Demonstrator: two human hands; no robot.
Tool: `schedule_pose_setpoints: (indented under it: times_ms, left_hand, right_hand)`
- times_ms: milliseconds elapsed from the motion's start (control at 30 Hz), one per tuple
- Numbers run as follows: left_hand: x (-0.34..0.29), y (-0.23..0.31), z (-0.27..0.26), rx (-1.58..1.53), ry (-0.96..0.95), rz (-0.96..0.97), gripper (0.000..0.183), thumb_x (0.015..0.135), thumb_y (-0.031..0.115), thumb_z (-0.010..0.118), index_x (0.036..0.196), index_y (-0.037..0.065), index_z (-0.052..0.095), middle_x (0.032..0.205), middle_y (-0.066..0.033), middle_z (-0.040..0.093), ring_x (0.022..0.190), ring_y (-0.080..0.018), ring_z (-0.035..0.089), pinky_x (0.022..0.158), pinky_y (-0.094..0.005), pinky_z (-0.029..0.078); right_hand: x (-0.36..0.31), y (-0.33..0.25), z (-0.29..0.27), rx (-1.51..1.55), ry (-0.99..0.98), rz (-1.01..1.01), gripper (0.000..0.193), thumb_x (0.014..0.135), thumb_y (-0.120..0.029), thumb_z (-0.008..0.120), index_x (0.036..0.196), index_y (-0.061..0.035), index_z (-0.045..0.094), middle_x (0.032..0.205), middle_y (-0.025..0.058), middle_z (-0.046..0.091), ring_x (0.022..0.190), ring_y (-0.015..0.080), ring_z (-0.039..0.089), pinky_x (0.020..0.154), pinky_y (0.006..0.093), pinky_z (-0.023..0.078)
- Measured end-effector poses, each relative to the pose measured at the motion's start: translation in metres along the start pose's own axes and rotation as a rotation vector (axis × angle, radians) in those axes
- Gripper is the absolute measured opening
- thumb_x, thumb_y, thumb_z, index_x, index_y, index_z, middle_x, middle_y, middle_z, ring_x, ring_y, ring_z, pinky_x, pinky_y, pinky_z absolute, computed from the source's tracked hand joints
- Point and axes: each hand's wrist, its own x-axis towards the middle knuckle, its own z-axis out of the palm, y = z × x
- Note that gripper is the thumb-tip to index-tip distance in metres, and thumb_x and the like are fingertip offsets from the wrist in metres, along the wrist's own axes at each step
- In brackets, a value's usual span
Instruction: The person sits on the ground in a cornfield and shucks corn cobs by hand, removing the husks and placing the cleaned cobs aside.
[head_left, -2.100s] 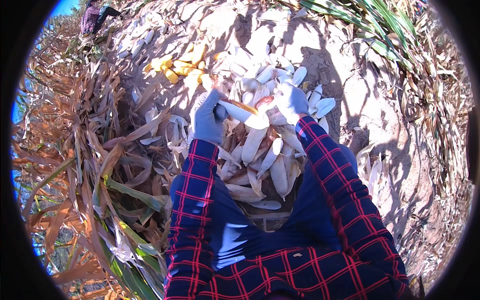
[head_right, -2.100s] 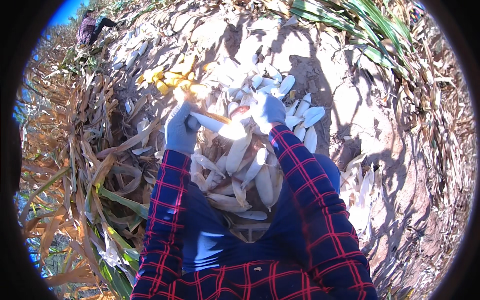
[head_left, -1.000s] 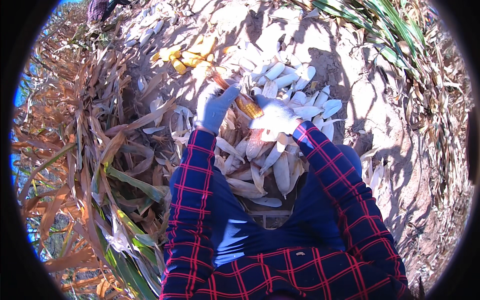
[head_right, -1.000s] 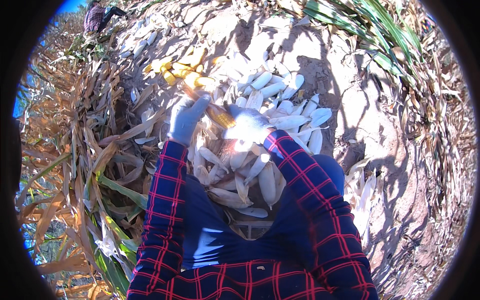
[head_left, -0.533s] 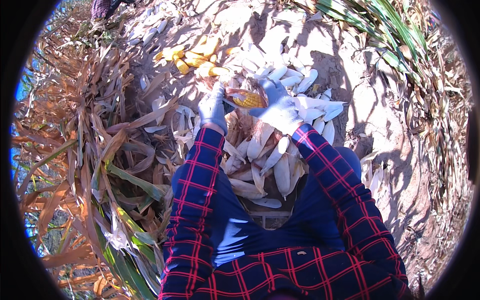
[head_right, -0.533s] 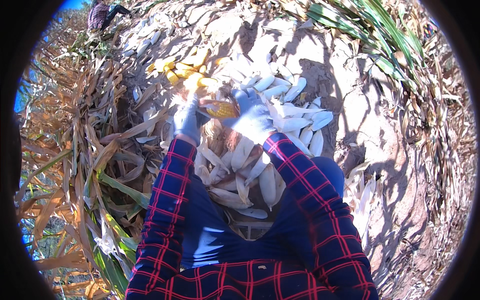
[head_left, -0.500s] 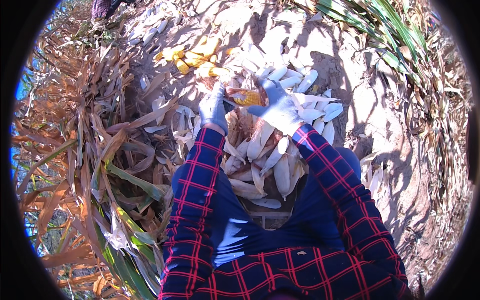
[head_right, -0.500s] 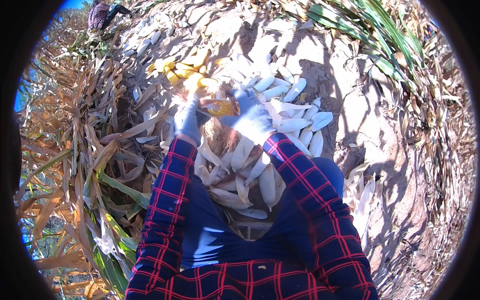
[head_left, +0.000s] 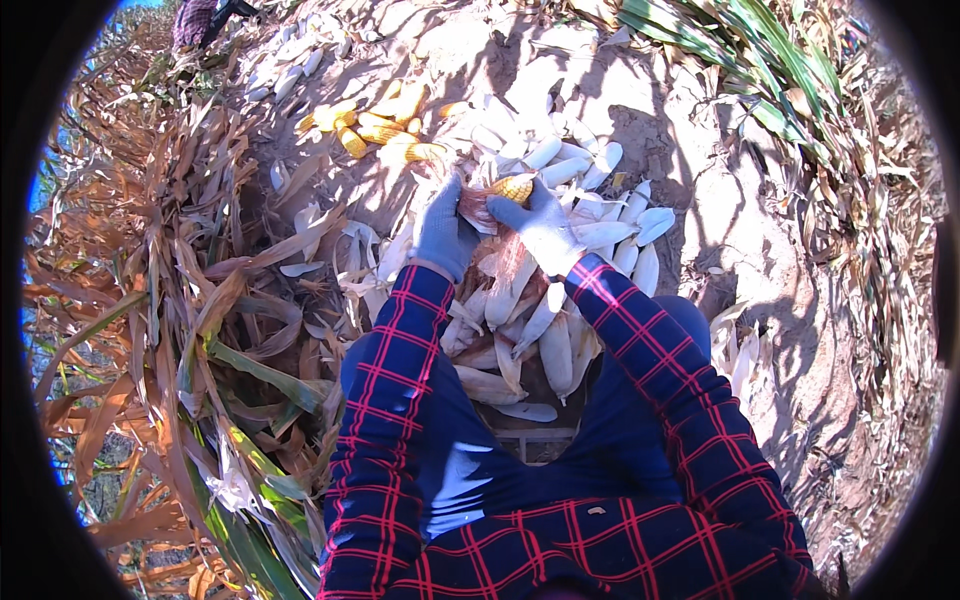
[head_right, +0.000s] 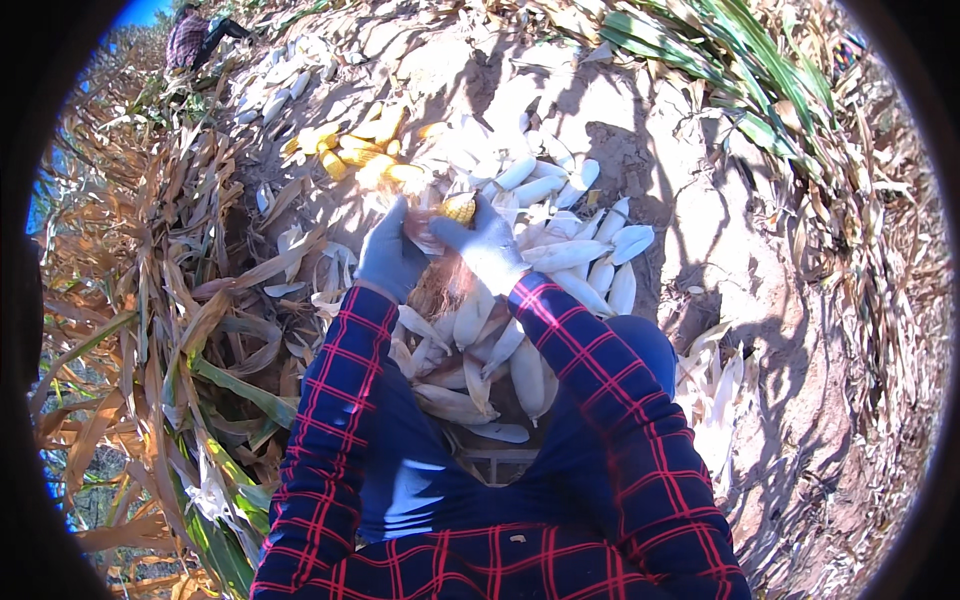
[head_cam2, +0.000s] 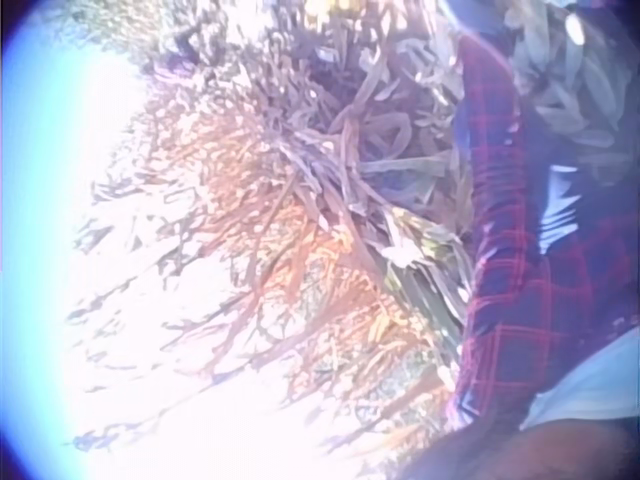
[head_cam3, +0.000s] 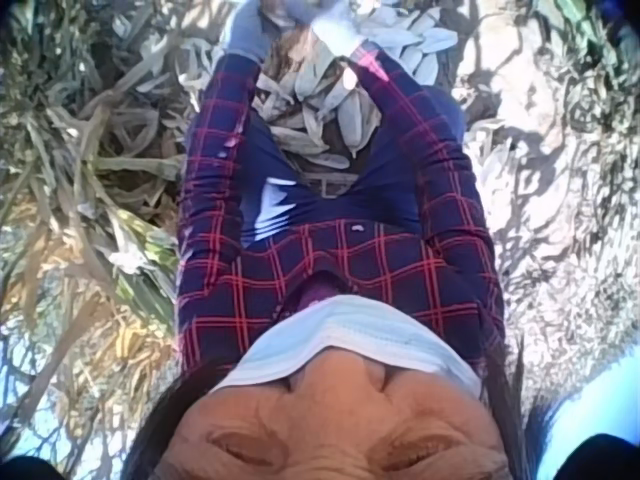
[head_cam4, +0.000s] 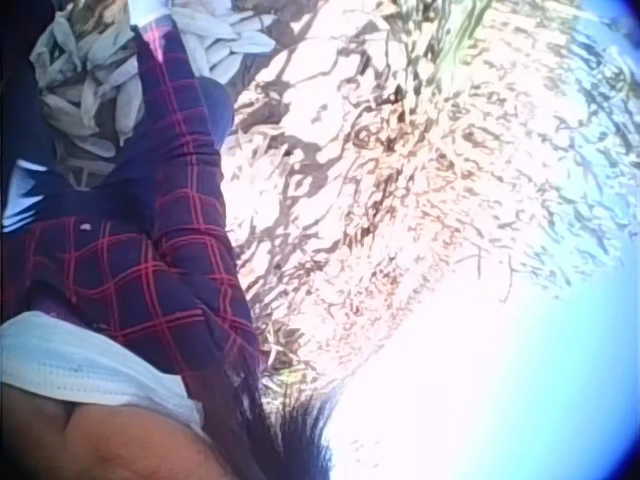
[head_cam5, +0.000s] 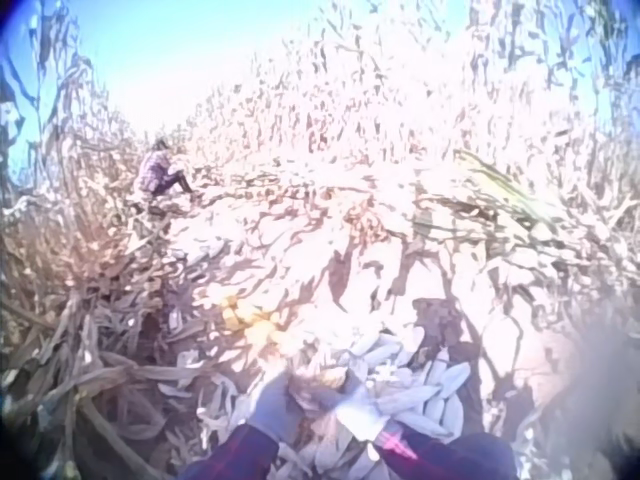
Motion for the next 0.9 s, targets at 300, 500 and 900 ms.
schedule_pose_setpoints:
  times_ms: [300,500,900]
  left_hand:
    - [-0.006,0.034,-0.014,0.049,0.372,0.333,0.032,0.095,0.029,0.047,0.113,0.003,0.052,0.106,-0.0126,0.062,0.096,-0.0269,0.061,0.085,-0.0421,0.050]
    - [0.003,0.047,-0.058,0.391,0.662,0.367,0.021,0.088,0.029,0.058,0.094,0.009,0.060,0.085,-0.0051,0.060,0.070,-0.0184,0.056,0.056,-0.0325,0.044]
    - [-0.025,-0.003,0.013,1.416,-0.004,0.531,0.050,0.077,0.018,0.070,0.122,0.006,0.053,0.101,-0.0097,0.064,0.088,-0.0150,0.062,0.078,-0.0277,0.050]
  right_hand:
    - [0.039,0.021,-0.079,0.377,0.347,0.033,0.030,0.078,-0.015,0.066,0.100,0.0044,0.060,0.087,0.0078,0.062,0.074,0.0162,0.058,0.068,0.0304,0.047]
    - [0.042,0.024,-0.075,-0.187,0.447,-0.123,0.029,0.078,-0.022,0.067,0.092,0.0023,0.062,0.082,0.0102,0.065,0.069,0.0183,0.061,0.064,0.0313,0.049]
    - [0.007,-0.033,-0.015,-0.815,0.168,-0.107,0.047,0.071,-0.050,0.070,0.085,-0.0055,0.068,0.067,0.0146,0.064,0.064,0.0331,0.064,0.061,0.0381,0.051]
